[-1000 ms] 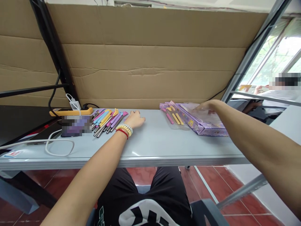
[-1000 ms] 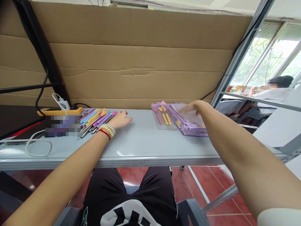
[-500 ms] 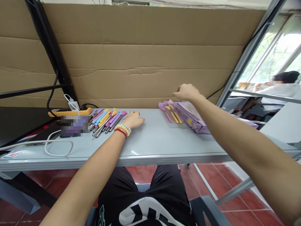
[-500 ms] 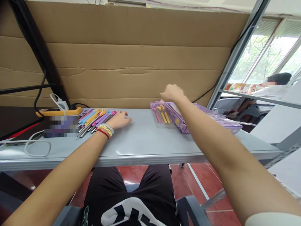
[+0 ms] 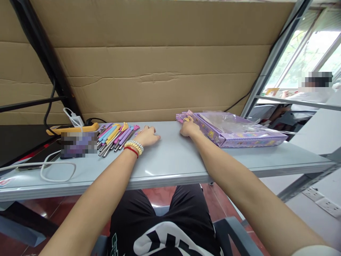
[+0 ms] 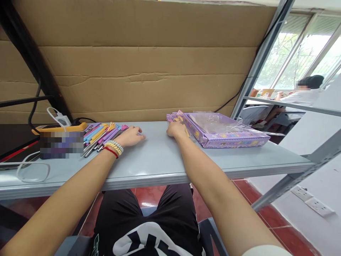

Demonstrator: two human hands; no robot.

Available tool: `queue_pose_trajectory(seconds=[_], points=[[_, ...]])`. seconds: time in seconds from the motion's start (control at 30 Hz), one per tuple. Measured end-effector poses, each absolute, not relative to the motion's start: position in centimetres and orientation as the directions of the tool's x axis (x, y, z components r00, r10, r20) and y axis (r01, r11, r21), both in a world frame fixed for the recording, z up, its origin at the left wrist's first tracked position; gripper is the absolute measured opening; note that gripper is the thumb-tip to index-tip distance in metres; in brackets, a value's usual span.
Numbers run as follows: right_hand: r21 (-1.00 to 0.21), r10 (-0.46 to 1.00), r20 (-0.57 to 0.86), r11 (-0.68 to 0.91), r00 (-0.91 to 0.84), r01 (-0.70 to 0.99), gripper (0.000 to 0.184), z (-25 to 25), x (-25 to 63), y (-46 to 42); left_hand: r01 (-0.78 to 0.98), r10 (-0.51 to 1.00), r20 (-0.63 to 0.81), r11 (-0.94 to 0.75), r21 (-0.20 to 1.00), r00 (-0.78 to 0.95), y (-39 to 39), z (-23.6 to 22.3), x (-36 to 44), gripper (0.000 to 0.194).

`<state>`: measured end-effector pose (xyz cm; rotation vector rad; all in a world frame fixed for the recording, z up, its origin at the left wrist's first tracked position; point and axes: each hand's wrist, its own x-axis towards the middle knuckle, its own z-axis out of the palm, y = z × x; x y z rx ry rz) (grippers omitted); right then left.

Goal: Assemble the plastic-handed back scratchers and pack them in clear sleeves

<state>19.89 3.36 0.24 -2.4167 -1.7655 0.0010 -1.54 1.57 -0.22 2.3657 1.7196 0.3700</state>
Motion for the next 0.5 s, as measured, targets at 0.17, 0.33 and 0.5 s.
queue_pose_trajectory(seconds=[0.17,0.33,0.5], points=[[-0.182,0.989,0.010,-0.145,0.149,0.973,0.016,0.7,19.2,2.3,0.905,0.940,0.106,-0.340,0.256,0.323,2.0,-0.7,-1.6,0.058],[-0.216,0.993,-0.021,-0.120,0.119,0.969,0.033,0.5,18.8,2.1,0.900,0.921,0.138,-0.386,0.201,0.364,2.4,-1.1,-1.7,0.053],[-0.183,0.995,-0.092,-0.061,0.045,0.981,0.020,-0.1,17.5,2.6,0.888,0.913,0.153,-0.404,0.219,0.377,2.1,-0.7,-1.5,0.047]])
